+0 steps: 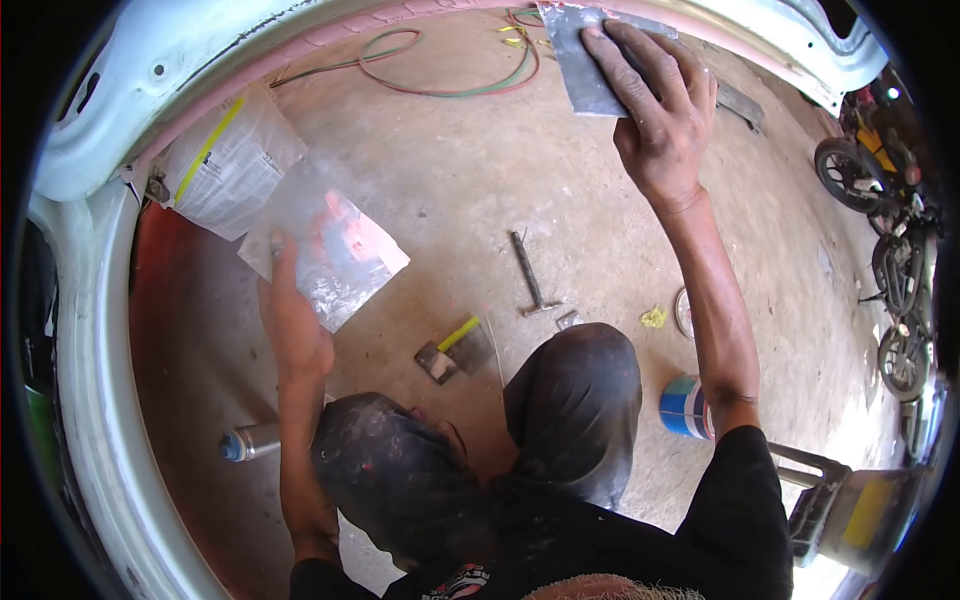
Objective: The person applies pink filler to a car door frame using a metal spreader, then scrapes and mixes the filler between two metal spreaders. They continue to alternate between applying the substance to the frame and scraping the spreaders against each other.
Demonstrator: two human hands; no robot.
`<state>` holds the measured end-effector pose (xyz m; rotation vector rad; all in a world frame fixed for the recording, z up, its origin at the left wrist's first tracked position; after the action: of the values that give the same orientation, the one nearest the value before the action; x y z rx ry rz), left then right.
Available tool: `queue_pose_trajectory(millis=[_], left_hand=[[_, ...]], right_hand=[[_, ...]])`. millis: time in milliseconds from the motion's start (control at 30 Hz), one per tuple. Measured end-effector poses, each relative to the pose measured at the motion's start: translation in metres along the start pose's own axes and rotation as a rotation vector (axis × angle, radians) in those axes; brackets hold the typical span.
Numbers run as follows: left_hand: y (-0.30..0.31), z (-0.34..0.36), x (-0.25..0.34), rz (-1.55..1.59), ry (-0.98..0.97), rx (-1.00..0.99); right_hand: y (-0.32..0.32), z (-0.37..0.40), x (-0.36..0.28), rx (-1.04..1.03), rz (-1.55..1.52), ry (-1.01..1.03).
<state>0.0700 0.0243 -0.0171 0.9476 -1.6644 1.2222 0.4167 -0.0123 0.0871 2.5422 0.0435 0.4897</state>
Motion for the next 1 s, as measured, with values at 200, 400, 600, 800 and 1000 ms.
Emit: queue_pose_trajectory(millis=[200, 400, 600, 800, 1000], left_hand=[[-0.004, -0.001, -0.001, 0.003, 0.029, 0.011], [-0.009, 0.0, -0.002, -0.003, 0.036, -0.01], [-0.013, -0.002, -0.006, -0.033, 0.049, -0.056], [-0.014, -0.001, -0.011, -0.009, 0.112, -0.04], [0.0, -0.011, -0.051, 0.219, 0.472, -0.333]], right_hand=[[-0.008, -0.004, 0.015, 0.0, 0.073, 0.063], [-0.005, 0.026, 0.026, -0.092, 0.094, 0.058], [0.009, 0.013, 0.027, 0.031, 0.059, 0.051], [-0.009, 0.019, 0.031, -0.025, 0.085, -0.001], [-0.016, 0.075, -0.022, -0.249, -0.382, -0.186]])
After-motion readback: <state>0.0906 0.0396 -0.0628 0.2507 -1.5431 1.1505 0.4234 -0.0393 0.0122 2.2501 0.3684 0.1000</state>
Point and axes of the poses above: each hand's wrist, its own z-axis away from the middle knuckle, its own y-axis out of the back of the hand, x = y × z, the point moved 3 cm from there along -z, towards the middle knuckle, and after that the axes turned 15 degrees about -x, right-handed, at the moved point
